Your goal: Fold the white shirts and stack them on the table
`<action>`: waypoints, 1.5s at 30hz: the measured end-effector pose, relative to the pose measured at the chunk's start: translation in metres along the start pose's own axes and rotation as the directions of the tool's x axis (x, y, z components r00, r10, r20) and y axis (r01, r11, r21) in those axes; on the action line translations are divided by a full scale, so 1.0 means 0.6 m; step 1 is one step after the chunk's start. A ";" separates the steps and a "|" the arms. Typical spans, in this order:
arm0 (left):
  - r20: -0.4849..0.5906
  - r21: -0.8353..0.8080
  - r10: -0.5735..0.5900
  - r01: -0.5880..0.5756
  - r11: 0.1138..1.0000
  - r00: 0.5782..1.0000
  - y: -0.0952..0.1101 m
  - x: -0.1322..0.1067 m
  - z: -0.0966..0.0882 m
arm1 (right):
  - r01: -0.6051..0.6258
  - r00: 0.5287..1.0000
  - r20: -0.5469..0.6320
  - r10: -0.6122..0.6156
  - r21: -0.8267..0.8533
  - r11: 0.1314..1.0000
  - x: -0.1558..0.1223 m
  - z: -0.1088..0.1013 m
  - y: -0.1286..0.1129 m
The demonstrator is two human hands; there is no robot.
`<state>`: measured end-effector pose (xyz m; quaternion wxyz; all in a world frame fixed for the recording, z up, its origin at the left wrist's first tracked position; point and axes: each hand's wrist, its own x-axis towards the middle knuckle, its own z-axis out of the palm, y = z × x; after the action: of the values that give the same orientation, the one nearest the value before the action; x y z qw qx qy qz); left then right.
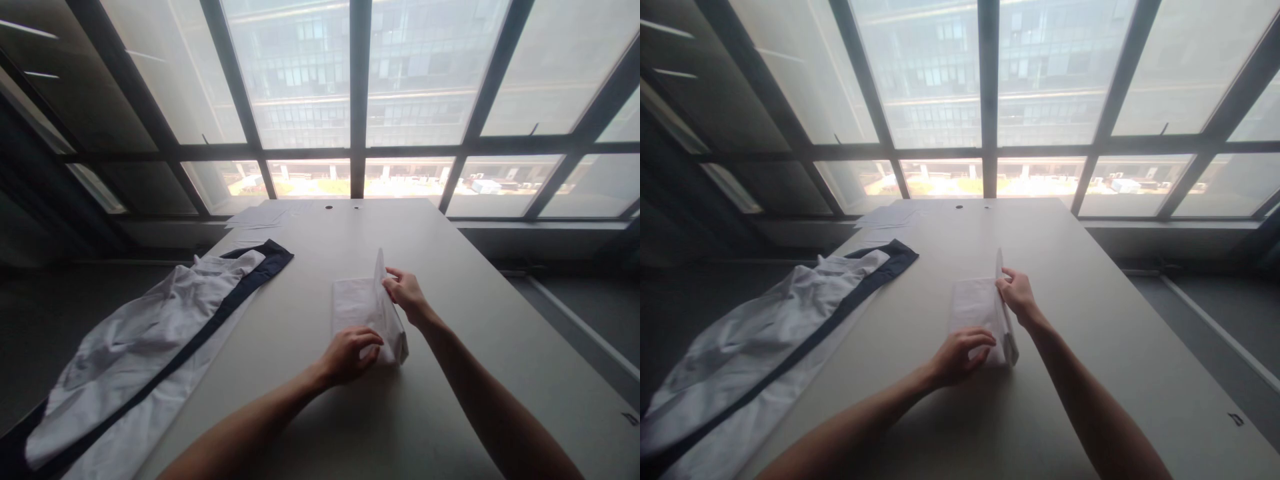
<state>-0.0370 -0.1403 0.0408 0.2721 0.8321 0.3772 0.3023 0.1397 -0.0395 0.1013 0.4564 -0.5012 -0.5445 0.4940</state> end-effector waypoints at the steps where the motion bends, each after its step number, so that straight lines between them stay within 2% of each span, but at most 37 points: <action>1: -0.088 -0.051 -0.095 0.091 0.995 0.992 -0.006 0.004 -0.005 | 0.000 1.000 0.008 0.000 -0.001 1.000 0.001 0.005 0.003; 3: -0.222 -0.228 -0.294 0.244 0.943 0.930 -0.025 0.012 -0.014 | 0.002 1.000 0.017 -0.001 -0.016 1.000 0.002 0.020 0.008; 5: -0.253 -0.484 -0.461 0.302 0.821 0.850 -0.049 0.020 -0.022 | 0.010 0.999 0.032 -0.009 -0.032 0.999 -0.003 0.040 0.013; 7: -0.211 -0.718 -0.590 0.286 0.635 0.780 -0.074 0.025 -0.030 | 0.007 0.994 0.110 -0.005 -0.015 1.000 -0.012 0.062 0.018; 8: -0.177 -0.801 -0.648 0.273 0.532 0.741 -0.085 0.026 -0.033 | -0.006 0.982 0.191 0.005 0.009 1.000 -0.017 0.071 0.021; 10: -0.088 -0.901 -0.730 0.258 0.349 0.678 -0.101 0.028 -0.038 | -0.047 0.926 0.376 0.020 0.063 0.997 -0.023 0.080 0.030; 11: -0.043 -0.925 -0.746 0.255 0.280 0.665 -0.106 0.029 -0.040 | -0.054 0.904 0.428 0.015 0.080 0.995 -0.022 0.079 0.036; 12: -0.009 -0.937 -0.746 0.254 0.238 0.666 -0.109 0.029 -0.041 | -0.045 0.903 0.429 0.003 0.088 0.995 -0.018 0.075 0.044; 13: 0.008 -0.941 -0.734 0.254 0.224 0.679 -0.112 0.028 -0.040 | -0.019 0.926 0.378 -0.014 0.082 0.996 -0.010 0.068 0.052; 15: -0.006 -0.931 -0.718 0.257 0.257 0.696 -0.116 0.027 -0.037 | 0.078 0.982 0.174 -0.078 0.005 0.997 0.012 0.050 0.072; 16: -0.026 -0.921 -0.723 0.266 0.286 0.690 -0.117 0.027 -0.035 | 0.131 0.989 0.077 -0.125 -0.067 0.989 0.025 0.042 0.083; 17: -0.046 -0.909 -0.733 0.275 0.312 0.678 -0.119 0.027 -0.033 | 0.173 0.985 0.014 -0.173 -0.145 0.974 0.037 0.036 0.094; 19: -0.083 -0.896 -0.760 0.286 0.340 0.644 -0.122 0.027 -0.029 | 0.225 0.970 -0.032 -0.242 -0.261 0.939 0.054 0.032 0.116; 23: -0.107 -0.913 -0.802 0.261 0.314 0.588 -0.123 0.029 -0.030 | 0.211 0.977 0.058 -0.205 -0.400 0.892 0.060 0.053 0.148; 26: -0.094 -0.919 -0.823 0.268 0.287 0.560 -0.122 0.028 -0.030 | 0.224 0.973 0.180 -0.146 -0.577 0.786 0.053 0.074 0.158; 28: -0.127 -0.912 -0.828 0.264 0.314 0.546 -0.123 0.027 -0.027 | 0.234 0.969 0.220 -0.113 -0.666 0.709 0.050 0.082 0.157; 31: -0.243 -0.868 -0.808 0.251 0.428 0.537 -0.129 0.025 -0.020 | 0.214 0.972 0.227 -0.057 -0.760 0.613 0.044 0.088 0.151; 34: -0.429 -0.719 -0.734 0.292 0.630 0.526 -0.134 0.024 -0.022 | 0.194 0.978 0.200 -0.049 -0.813 0.548 0.035 0.096 0.149; 36: -0.601 -0.482 -0.583 0.334 0.810 0.547 -0.135 0.025 -0.031 | 0.186 0.981 0.183 -0.057 -0.839 0.511 0.028 0.102 0.150; 37: -0.656 -0.317 -0.466 0.343 0.884 0.593 -0.134 0.025 -0.037 | 0.184 0.982 0.178 -0.060 -0.850 0.494 0.026 0.106 0.151; 38: -0.663 -0.141 -0.342 0.339 0.930 0.665 -0.133 0.025 -0.042 | 0.184 0.982 0.175 -0.064 -0.859 0.478 0.023 0.109 0.152; 40: -0.536 0.161 -0.175 0.303 0.939 0.826 -0.133 0.025 -0.046 | 0.192 0.981 0.177 -0.075 -0.868 0.458 0.023 0.112 0.152; 41: -0.432 0.263 -0.158 0.291 0.920 0.888 -0.133 0.025 -0.046 | 0.197 0.980 0.180 -0.082 -0.867 0.458 0.024 0.112 0.151; 42: -0.334 0.335 -0.179 0.294 0.895 0.926 -0.135 0.024 -0.043 | 0.201 0.980 0.184 -0.082 -0.861 0.468 0.026 0.110 0.149; 43: -0.258 0.389 -0.222 0.311 0.867 0.940 -0.137 0.024 -0.038 | 0.199 0.979 0.188 -0.072 -0.849 0.489 0.028 0.107 0.145; 45: -0.177 0.460 -0.308 0.355 0.814 0.935 -0.142 0.022 -0.029 | 0.177 0.981 0.188 -0.038 -0.816 0.550 0.028 0.100 0.138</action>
<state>-0.0814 -0.0776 -0.0016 0.0855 0.7797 0.5921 0.1849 0.0867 -0.0267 0.0131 0.1547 -0.5843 -0.7745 0.1864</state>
